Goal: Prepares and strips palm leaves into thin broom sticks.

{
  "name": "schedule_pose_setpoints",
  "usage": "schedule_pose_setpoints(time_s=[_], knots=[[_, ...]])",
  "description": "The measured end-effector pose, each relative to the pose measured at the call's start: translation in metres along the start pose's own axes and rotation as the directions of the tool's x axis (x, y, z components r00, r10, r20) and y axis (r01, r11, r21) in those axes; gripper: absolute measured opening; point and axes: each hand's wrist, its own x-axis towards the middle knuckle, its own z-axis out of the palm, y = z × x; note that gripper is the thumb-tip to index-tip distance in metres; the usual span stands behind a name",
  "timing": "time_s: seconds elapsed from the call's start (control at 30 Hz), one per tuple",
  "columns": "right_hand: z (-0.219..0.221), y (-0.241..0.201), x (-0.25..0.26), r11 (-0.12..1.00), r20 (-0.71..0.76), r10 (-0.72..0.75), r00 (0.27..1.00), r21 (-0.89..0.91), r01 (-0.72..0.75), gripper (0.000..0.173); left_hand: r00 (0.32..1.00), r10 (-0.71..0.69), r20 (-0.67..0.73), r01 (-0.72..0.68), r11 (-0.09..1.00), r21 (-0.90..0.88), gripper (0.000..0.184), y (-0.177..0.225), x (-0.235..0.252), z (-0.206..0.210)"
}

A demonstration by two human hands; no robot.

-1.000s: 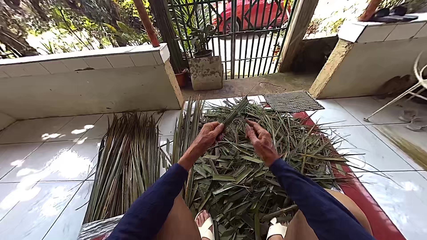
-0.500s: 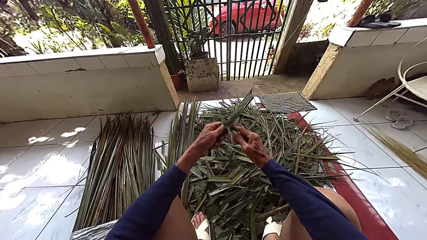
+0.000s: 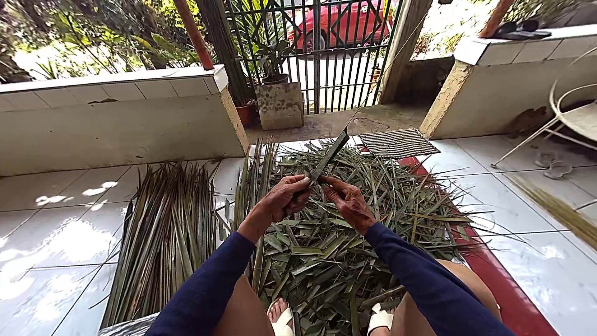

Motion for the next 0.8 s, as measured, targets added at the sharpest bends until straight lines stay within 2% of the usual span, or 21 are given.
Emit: schedule_pose_setpoints(time_s=[0.1, 0.33, 0.47, 0.63, 0.8], knots=[[0.003, -0.002, 0.0, 0.998, -0.016, 0.016, 1.0, -0.065, -0.017, 0.033, 1.0, -0.011, 0.009, 0.011, 1.0, 0.001, 0.03, 0.001, -0.001, -0.001], [0.009, 0.001, 0.002, 0.99, -0.104, 0.051, 0.993, -0.126, -0.065, 0.035, 0.995, -0.009, -0.102, 0.019, 0.995, 0.102, 0.03, -0.001, 0.001, 0.008], [0.013, 0.003, 0.002, 0.958, -0.188, -0.009, 0.982, -0.282, -0.045, 0.035, 0.991, 0.005, -0.133, 0.017, 0.987, 0.161, 0.03, -0.001, 0.002, 0.01], [0.015, -0.001, 0.001, 0.908, -0.217, -0.012, 0.976, -0.411, -0.081, 0.037, 0.981, 0.021, -0.193, 0.034, 0.96, 0.278, 0.032, 0.002, 0.001, 0.015], [0.005, -0.007, 0.007, 0.895, -0.302, 0.04, 0.952, -0.413, -0.169, 0.039, 0.976, 0.006, -0.22, 0.076, 0.928, 0.365, 0.032, 0.007, -0.008, 0.023]])
